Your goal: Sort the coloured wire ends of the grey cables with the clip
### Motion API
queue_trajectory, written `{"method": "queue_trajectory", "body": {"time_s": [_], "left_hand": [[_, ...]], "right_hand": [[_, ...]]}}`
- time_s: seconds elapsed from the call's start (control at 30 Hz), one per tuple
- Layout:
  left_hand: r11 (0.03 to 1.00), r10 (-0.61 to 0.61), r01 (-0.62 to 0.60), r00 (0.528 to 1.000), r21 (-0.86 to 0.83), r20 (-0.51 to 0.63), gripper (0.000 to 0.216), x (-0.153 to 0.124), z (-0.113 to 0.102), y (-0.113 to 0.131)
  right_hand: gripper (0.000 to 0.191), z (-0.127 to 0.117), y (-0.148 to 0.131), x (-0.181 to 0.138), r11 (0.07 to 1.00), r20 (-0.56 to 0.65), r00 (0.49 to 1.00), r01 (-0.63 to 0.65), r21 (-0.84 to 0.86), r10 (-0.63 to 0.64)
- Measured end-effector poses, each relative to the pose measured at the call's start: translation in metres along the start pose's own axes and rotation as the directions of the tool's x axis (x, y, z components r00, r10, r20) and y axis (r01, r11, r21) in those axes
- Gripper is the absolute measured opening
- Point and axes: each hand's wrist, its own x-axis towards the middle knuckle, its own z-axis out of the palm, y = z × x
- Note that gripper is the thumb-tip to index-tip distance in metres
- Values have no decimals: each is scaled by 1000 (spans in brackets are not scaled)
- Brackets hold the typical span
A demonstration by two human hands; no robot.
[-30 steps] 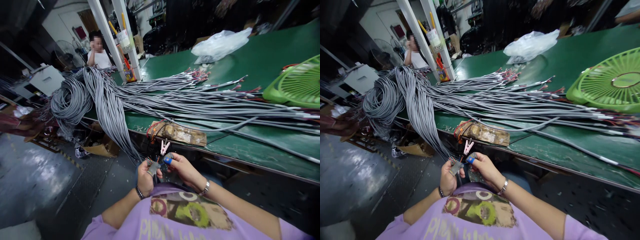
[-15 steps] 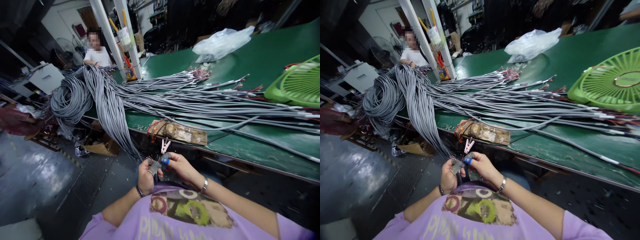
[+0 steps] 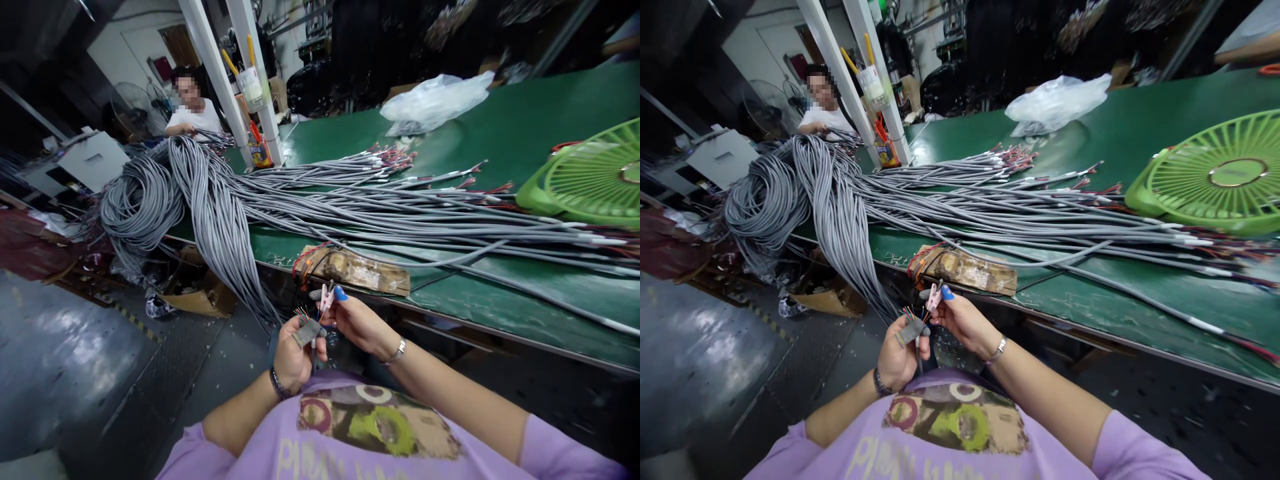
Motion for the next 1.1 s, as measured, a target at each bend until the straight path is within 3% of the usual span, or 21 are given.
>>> {"method": "queue_trajectory", "body": {"time_s": [0.23, 0.37, 0.7, 0.9, 1.1], "left_hand": [[1000, -22, 22, 1000, 0, 18, 22, 9, 0, -5], [997, -57, 57, 998, 44, -2, 25, 10, 1, -9], [996, -13, 16, 999, 84, -38, 30, -2, -1, -7], [998, 52, -51, 998, 38, -38, 27, -3, 2, -4], [1000, 22, -22, 999, -9, -35, 29, 2, 4, -4]], "right_hand": [[32, 5, 4, 4, 986, -77, 997, 0, 166, 13], [32, 6, 5, 5, 989, -106, 994, 23, 146, -8], [37, 3, 1, -2, 987, -13, 997, -71, 145, 74], [25, 6, 0, -6, 999, -11, 1000, 11, 52, -11], [30, 8, -2, -4, 999, -80, 997, 10, 38, -7]]}}
